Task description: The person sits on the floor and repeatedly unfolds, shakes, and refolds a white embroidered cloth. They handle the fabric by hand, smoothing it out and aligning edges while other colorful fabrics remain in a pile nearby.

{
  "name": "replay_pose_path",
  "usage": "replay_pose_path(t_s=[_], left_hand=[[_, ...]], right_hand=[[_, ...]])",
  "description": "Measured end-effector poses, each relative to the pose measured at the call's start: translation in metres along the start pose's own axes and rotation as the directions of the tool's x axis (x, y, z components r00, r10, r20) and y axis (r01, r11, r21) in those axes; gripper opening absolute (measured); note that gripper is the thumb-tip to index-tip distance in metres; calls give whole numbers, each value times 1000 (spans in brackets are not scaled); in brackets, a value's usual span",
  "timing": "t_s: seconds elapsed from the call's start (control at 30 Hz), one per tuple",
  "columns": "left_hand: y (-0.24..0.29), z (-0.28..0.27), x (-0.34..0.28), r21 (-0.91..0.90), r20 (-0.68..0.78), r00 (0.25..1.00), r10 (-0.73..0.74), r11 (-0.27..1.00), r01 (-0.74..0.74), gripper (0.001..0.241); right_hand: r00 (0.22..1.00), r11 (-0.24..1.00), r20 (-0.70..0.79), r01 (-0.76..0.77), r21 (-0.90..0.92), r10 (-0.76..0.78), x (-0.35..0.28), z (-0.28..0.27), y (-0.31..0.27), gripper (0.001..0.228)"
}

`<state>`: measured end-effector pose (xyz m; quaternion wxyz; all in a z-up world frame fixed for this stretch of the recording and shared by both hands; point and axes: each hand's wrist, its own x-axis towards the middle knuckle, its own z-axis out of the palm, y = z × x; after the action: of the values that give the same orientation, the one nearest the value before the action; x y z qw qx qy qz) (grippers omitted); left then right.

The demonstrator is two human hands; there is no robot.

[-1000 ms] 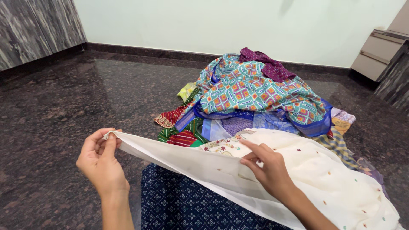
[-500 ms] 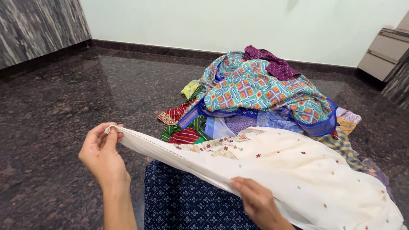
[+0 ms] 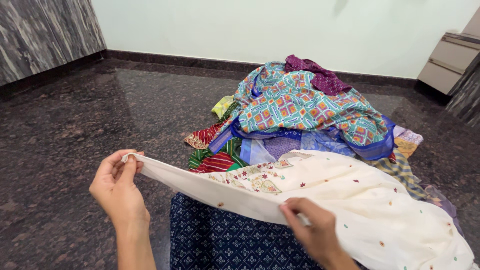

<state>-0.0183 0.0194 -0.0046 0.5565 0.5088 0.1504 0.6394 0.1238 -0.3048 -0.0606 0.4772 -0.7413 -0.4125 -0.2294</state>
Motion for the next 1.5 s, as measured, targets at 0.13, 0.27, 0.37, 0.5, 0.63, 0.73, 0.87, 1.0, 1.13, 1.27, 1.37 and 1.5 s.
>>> replay_pose_path(t_s=[0.13, 0.27, 0.37, 0.5, 0.63, 0.73, 0.87, 1.0, 1.13, 1.27, 1.37, 1.5], left_hand=[[11, 8, -6, -3, 57, 998, 1, 1000, -1, 11], [26, 16, -3, -39, 141, 990, -29, 999, 34, 13], [39, 17, 1, -20, 158, 982, -104, 994, 109, 13], [52, 11, 6, -33, 245, 959, -142, 987, 155, 16], [52, 15, 24, -137, 358, 907, -223, 948, 287, 17], [40, 33, 45, -199, 298, 927, -227, 935, 293, 12], [23, 70, 44, -524, 378, 914, -149, 779, 344, 12], [31, 117, -19, -178, 615, 777, -133, 937, 301, 23], [51, 138, -70, -29, 855, 501, -134, 952, 304, 36], [58, 138, -73, 137, 928, 337, -159, 987, 90, 50], [56, 143, -77, 76, 975, 199, -100, 989, 127, 46], [58, 153, -78, 39, 980, 199, -19, 995, -97, 31]], right_hand=[[995, 989, -12, -95, -110, 94, 28, -28, 0, 15], [987, 967, 66, -129, -220, 146, 56, -44, 3, 20], [977, 914, 80, 212, -346, -197, 83, -68, -5, 14], [959, 911, 233, 53, 409, -161, 98, -127, -39, 17], [866, 795, 482, -200, 572, -129, 123, -119, -41, 24], [948, 990, 283, -138, -40, 144, 139, -77, -18, 19], [920, 957, 330, -264, 118, 213, 125, -59, -14, 20], [867, 941, 450, -306, 143, 214, 120, -46, -39, 21], [869, 937, 462, -292, 192, 176, 119, -49, -52, 21], [842, 925, 464, -363, 111, 275, 112, -62, -50, 20], [851, 953, 471, -295, 65, 231, 107, -72, -51, 17], [901, 982, 395, -191, -9, 179, 101, -74, -58, 15]])
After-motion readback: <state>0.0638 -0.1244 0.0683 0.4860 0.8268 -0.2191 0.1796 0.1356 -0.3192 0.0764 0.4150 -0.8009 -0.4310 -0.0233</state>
